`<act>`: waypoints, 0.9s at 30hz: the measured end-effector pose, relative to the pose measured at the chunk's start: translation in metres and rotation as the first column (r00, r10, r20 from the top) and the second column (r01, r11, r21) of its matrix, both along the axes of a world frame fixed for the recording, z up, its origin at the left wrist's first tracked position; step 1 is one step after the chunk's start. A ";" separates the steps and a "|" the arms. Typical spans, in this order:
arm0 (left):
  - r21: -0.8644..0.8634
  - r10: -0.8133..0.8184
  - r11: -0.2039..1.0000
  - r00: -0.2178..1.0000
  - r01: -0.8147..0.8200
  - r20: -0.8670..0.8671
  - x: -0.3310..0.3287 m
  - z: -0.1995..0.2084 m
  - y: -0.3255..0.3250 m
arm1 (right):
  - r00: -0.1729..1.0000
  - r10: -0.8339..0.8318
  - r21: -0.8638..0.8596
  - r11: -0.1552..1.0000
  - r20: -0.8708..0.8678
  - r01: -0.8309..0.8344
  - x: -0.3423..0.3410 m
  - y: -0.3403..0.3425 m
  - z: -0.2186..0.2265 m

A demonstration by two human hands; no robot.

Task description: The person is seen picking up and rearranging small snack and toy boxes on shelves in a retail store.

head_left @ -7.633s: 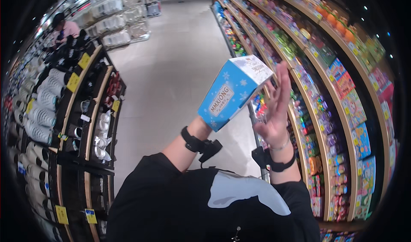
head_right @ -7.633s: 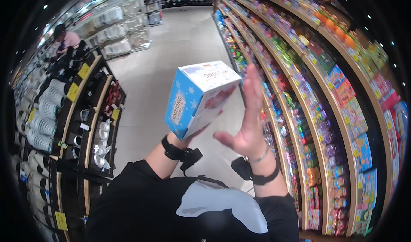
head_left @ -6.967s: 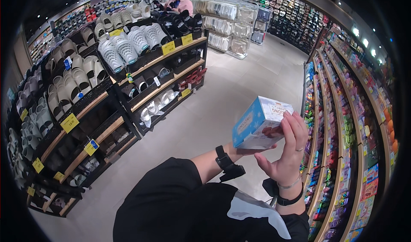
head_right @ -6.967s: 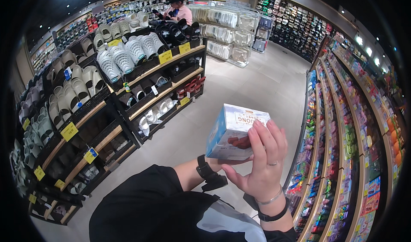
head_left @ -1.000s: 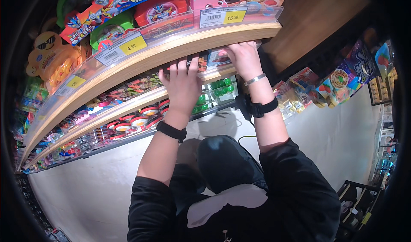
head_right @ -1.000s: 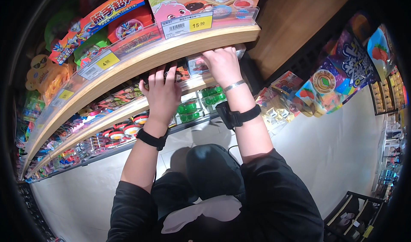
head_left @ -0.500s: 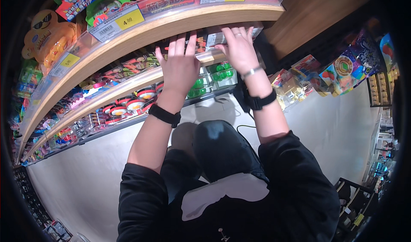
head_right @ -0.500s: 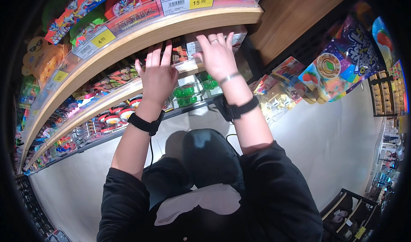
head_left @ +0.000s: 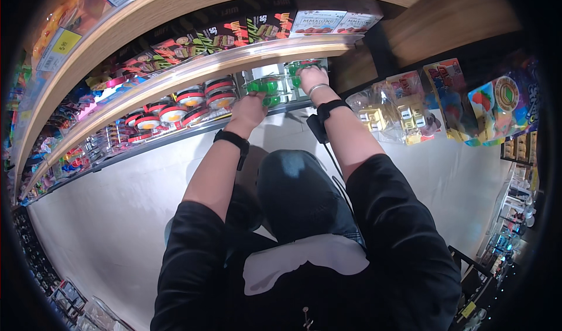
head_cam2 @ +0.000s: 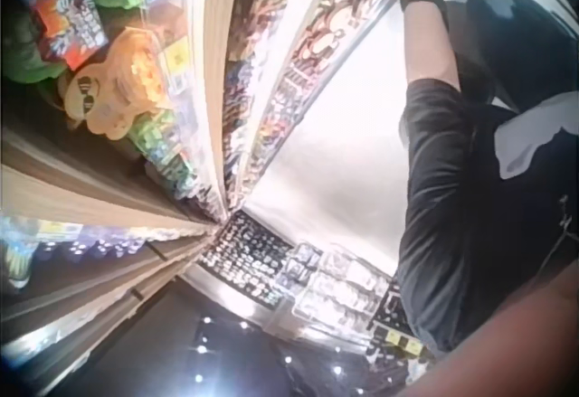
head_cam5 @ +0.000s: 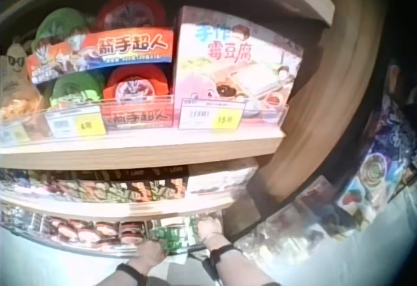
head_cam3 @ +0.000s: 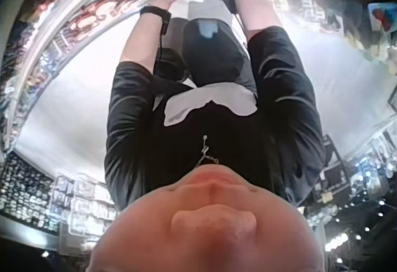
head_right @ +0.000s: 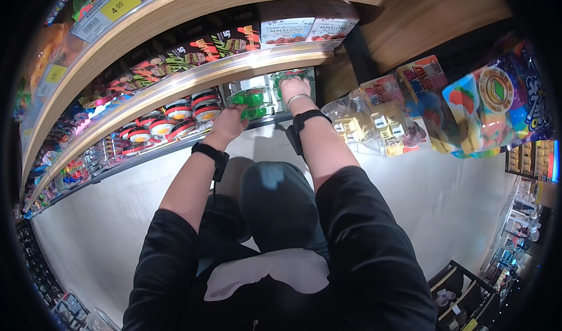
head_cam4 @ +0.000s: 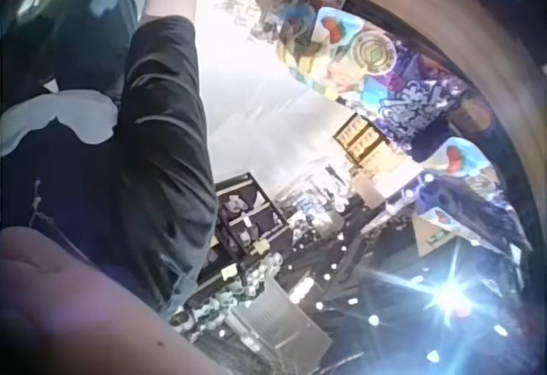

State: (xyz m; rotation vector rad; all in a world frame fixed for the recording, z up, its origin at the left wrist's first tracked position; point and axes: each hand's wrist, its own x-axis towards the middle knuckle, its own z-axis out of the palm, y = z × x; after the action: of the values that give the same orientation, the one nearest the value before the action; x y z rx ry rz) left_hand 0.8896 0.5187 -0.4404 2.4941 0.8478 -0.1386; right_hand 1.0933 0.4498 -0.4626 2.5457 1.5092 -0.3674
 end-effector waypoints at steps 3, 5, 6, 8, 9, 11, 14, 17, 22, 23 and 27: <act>-0.032 0.011 0.999 0.999 -0.013 -0.039 -0.003 -0.014 0.005 | 0.990 0.099 0.041 0.994 0.098 -0.104 -0.003 -0.002 -0.006; -0.012 0.014 1.000 1.000 -0.014 -0.005 -0.001 -0.019 0.008 | 0.987 0.138 0.124 0.981 0.081 -0.148 0.012 -0.014 -0.014; -0.022 0.006 1.000 1.000 -0.005 0.010 -0.001 -0.021 0.009 | 0.985 0.159 0.135 0.977 0.065 -0.167 0.014 -0.016 -0.013; -0.031 0.004 1.000 1.000 -0.003 0.028 -0.003 -0.025 0.010 | 0.988 0.156 0.134 0.979 0.014 -0.156 0.014 -0.017 -0.013; -0.033 0.002 0.999 1.000 -0.001 0.013 -0.004 -0.026 0.008 | 0.989 0.144 0.131 0.982 -0.039 -0.137 0.014 -0.017 -0.012; -0.036 0.004 0.999 1.000 -0.004 -0.001 -0.006 -0.029 0.003 | 0.988 0.124 0.119 0.987 -0.088 -0.113 0.015 -0.016 -0.011; 0.246 -0.067 0.968 0.992 0.040 0.103 0.003 -0.024 -0.009 | 0.985 0.171 0.158 0.973 0.010 -0.171 0.017 -0.019 -0.016; 0.178 -0.314 0.938 0.946 0.296 0.083 0.020 -0.012 -0.025 | 0.990 0.138 0.178 0.974 0.014 -0.138 0.018 -0.019 -0.024; -0.018 -0.373 0.927 0.927 0.374 0.035 0.044 -0.049 -0.059 | 0.995 0.083 0.166 0.983 -0.060 -0.072 0.022 -0.018 -0.037; -0.022 -0.363 0.931 0.931 0.364 0.036 0.043 -0.063 -0.061 | 0.993 0.098 0.170 0.982 -0.063 -0.086 0.020 -0.015 -0.038; -0.110 -0.284 0.955 0.956 0.275 -0.075 0.057 -0.100 -0.073 | 0.989 0.139 0.205 0.971 -0.052 -0.125 0.031 -0.016 -0.044</act>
State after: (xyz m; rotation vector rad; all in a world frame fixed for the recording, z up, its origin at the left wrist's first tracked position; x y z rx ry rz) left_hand 0.9462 0.4456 -0.5404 2.5166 0.5023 -0.3824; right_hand 1.1240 0.4335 -0.5071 2.5853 1.8154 -0.2972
